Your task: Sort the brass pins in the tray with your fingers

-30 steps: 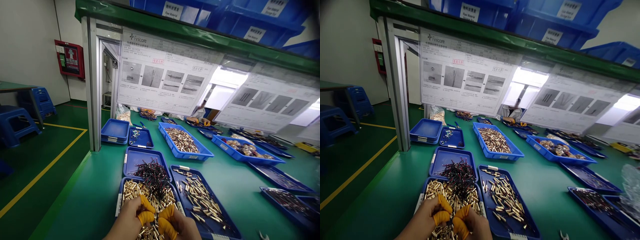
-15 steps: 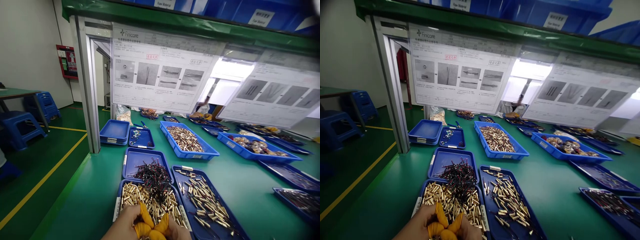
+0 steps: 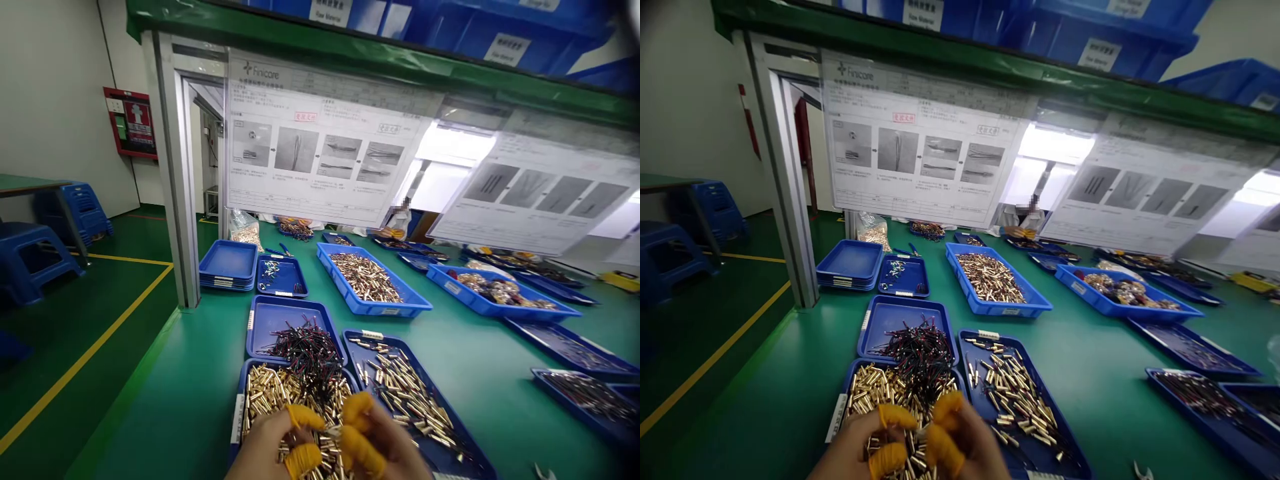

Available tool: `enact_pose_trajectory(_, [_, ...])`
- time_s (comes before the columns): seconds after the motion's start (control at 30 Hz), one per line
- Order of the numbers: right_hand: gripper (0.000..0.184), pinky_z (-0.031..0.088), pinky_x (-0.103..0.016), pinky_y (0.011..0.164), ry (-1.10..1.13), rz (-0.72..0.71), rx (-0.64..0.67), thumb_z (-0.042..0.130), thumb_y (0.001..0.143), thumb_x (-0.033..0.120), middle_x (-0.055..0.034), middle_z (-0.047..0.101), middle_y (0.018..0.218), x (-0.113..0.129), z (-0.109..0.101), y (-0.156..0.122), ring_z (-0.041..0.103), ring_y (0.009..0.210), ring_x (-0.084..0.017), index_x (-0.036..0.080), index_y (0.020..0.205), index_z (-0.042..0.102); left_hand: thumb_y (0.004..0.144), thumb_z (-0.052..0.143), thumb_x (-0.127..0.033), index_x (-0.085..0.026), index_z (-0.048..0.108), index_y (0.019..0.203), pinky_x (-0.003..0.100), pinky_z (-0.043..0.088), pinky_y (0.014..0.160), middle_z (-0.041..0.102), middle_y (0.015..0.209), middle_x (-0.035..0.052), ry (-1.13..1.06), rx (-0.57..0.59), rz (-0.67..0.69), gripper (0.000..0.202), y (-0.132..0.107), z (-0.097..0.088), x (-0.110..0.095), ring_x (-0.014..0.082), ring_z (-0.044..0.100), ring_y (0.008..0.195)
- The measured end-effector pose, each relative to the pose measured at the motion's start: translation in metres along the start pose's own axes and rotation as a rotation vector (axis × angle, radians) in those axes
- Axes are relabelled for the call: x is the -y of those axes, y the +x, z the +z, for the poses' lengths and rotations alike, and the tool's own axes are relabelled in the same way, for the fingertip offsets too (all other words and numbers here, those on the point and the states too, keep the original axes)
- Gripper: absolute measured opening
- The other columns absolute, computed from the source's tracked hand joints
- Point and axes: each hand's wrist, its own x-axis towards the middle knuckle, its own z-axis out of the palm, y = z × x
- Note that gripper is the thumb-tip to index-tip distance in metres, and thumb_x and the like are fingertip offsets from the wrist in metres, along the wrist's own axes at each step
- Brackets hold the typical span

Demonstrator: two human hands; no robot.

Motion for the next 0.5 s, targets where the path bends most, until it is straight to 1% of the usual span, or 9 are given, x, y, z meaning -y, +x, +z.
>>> enact_pose_trajectory(0.03, [0.025,0.036,-0.02,0.037,-0.155,-0.038,-0.104,0.067,0.066,0.04,0.0038,0.058,0.055,0.008,-0.013,0.002,0.053,0.042,-0.012,0.021,0.075,0.054,0.074,0.055,-0.014,-0.019,0.063,0.101,0.031,0.04,0.085,0.063,0.1,0.0059,0.112,-0.038,0.004,0.029,-0.001,-0.001,-0.001,0.0225,0.054,0.096])
enact_pose_trajectory(0.07, [0.021,0.038,-0.023,0.04,-0.323,-0.092,-0.231,0.061,0.068,0.039,0.0007,0.062,0.059,0.016,-0.025,0.005,0.057,0.048,-0.016,0.021,0.077,0.054,0.075,0.052,-0.011,-0.018,0.059,0.109,0.034,0.036,0.092,0.059,0.11,0.0077,0.213,-0.057,0.006,0.036,-0.001,-0.002,-0.002,0.0239,0.049,0.106])
enact_pose_trajectory(0.13, [0.016,0.042,-0.031,0.049,-0.75,-0.149,-0.465,0.054,0.07,0.034,-0.0053,0.066,0.068,0.03,-0.044,0.012,0.061,0.06,-0.024,0.022,0.08,0.052,0.073,0.049,-0.006,-0.015,0.055,0.116,0.038,0.03,0.098,0.05,0.124,0.0112,0.398,-0.027,0.003,0.044,-0.002,-0.002,-0.003,0.0274,0.038,0.118])
enact_pose_trajectory(0.17, [0.014,0.042,-0.033,0.051,-0.921,-0.146,-0.503,0.05,0.072,0.032,-0.0076,0.067,0.073,0.037,-0.048,0.016,0.061,0.061,-0.026,0.022,0.081,0.051,0.072,0.049,-0.005,-0.014,0.056,0.115,0.041,0.03,0.098,0.048,0.127,0.0127,0.489,0.014,0.0,0.044,-0.002,-0.002,-0.004,0.0294,0.036,0.119])
enact_pose_trajectory(0.23, [0.013,0.044,-0.034,0.055,-1.122,-0.169,-0.395,0.046,0.076,0.029,-0.0093,0.067,0.079,0.045,-0.042,0.025,0.061,0.061,-0.025,0.021,0.085,0.05,0.072,0.049,-0.004,-0.013,0.061,0.104,0.043,0.036,0.091,0.051,0.12,0.0153,0.639,0.091,-0.002,0.036,-0.003,-0.002,-0.005,0.032,0.042,0.113])
enact_pose_trajectory(0.27, [0.012,0.046,-0.033,0.057,-1.178,-0.197,-0.273,0.044,0.078,0.026,-0.0092,0.067,0.08,0.048,-0.032,0.029,0.062,0.061,-0.023,0.02,0.087,0.05,0.073,0.049,-0.005,-0.012,0.063,0.1,0.042,0.039,0.087,0.054,0.115,0.0159,0.689,0.117,-0.001,0.031,-0.003,-0.002,-0.006,0.0321,0.045,0.108])
enact_pose_trajectory(0.37, [0.02,0.048,-0.028,0.065,-1.36,-0.328,0.057,0.042,0.078,0.008,-0.0091,0.067,0.087,0.048,0.013,0.044,0.063,0.074,-0.02,0.017,0.089,0.055,0.077,0.048,-0.007,-0.01,0.062,0.1,0.041,0.043,0.082,0.058,0.106,0.0173,0.757,0.166,0.011,0.027,-0.002,-0.001,-0.008,0.0313,0.051,0.101])
enact_pose_trajectory(0.43, [0.026,0.047,-0.027,0.068,-1.401,-0.352,0.147,0.046,0.073,0.001,-0.0088,0.068,0.093,0.043,0.043,0.055,0.063,0.08,-0.021,0.017,0.089,0.059,0.078,0.046,-0.004,-0.008,0.061,0.103,0.04,0.042,0.084,0.058,0.107,0.0196,0.76,0.184,0.013,0.03,-0.001,0.0,-0.008,0.0317,0.051,0.102])
enact_pose_trajectory(0.5, [0.035,0.047,-0.028,0.064,-1.448,-0.354,0.216,0.047,0.064,-0.006,-0.0102,0.07,0.088,0.038,0.063,0.066,0.065,0.077,-0.023,0.015,0.087,0.063,0.077,0.042,0.001,-0.006,0.061,0.102,0.04,0.041,0.085,0.059,0.107,0.0208,0.737,0.178,-0.006,0.032,0.001,0.002,-0.007,0.0318,0.052,0.103])
